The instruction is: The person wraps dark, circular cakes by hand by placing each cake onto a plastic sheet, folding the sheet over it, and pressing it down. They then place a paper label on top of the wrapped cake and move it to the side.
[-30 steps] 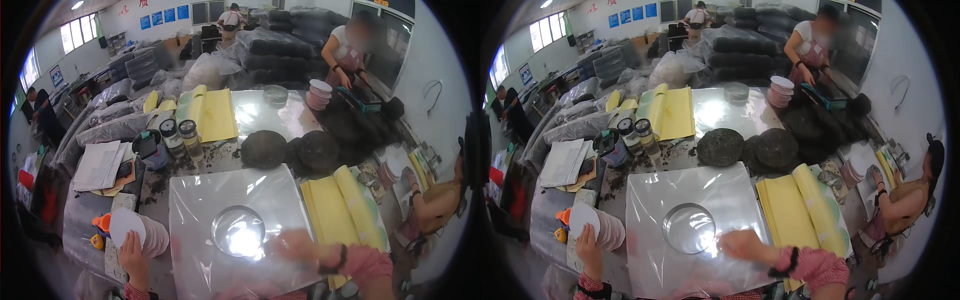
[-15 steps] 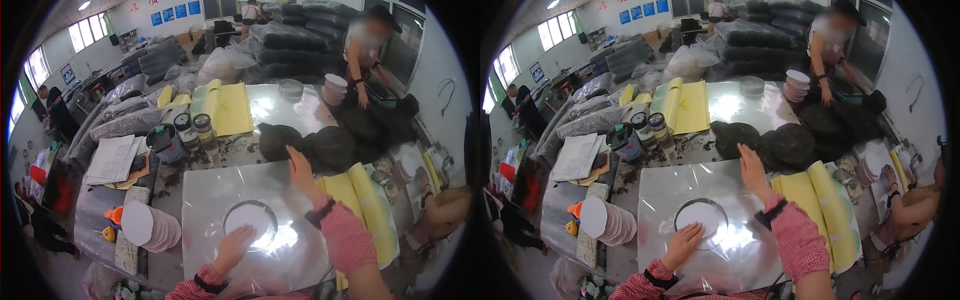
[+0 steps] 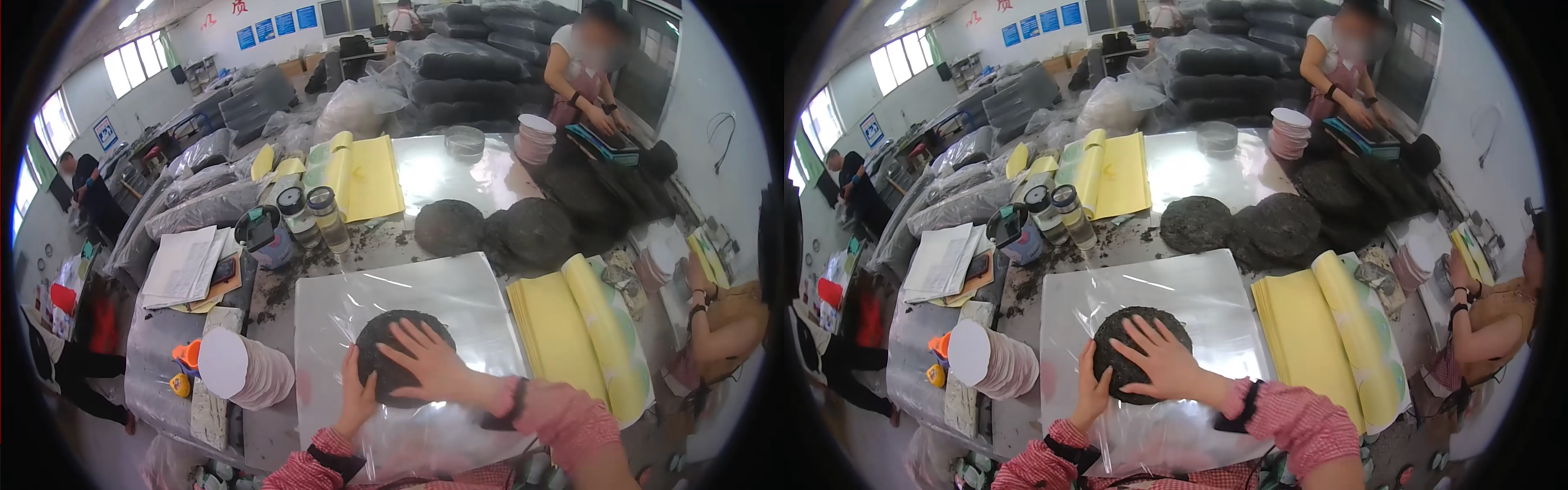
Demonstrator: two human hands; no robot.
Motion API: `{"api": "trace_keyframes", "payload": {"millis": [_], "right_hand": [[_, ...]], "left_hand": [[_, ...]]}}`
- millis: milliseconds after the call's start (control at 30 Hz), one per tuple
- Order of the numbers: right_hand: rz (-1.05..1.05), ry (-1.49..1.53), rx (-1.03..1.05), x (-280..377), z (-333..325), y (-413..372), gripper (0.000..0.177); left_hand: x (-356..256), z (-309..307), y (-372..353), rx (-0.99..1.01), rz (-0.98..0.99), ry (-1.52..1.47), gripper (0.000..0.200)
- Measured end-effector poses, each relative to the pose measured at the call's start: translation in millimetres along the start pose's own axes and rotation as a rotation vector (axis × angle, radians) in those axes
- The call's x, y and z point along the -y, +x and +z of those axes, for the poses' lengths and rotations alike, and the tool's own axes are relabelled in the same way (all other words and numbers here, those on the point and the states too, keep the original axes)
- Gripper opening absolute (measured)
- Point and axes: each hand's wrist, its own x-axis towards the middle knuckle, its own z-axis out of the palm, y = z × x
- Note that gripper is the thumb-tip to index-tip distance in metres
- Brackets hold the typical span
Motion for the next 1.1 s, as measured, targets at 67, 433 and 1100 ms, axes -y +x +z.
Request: {"api": "trace_keyframes", "payload": {"millis": [67, 433, 1100], "right_hand": [[-0.048, -0.059, 0.056, -13.6, 19.9, 10.0, 0.079], [0.038, -0.016, 0.171, -28.1, 76.6, 2.6, 0.077], [0.537, -0.289, -0.567, 1.3, -21.0, -99.7, 0.065]], "left_hand": [[-9.0, -1.1, 1.1, 0.035, 0.032, 0.216, 0.072], [-23.0, 24.1, 69.7, 0.675, 0.591, 0.556, 0.086], [21.7, -107.7, -39.5, -0.067, -0.300, 0.304, 0.034]]}}
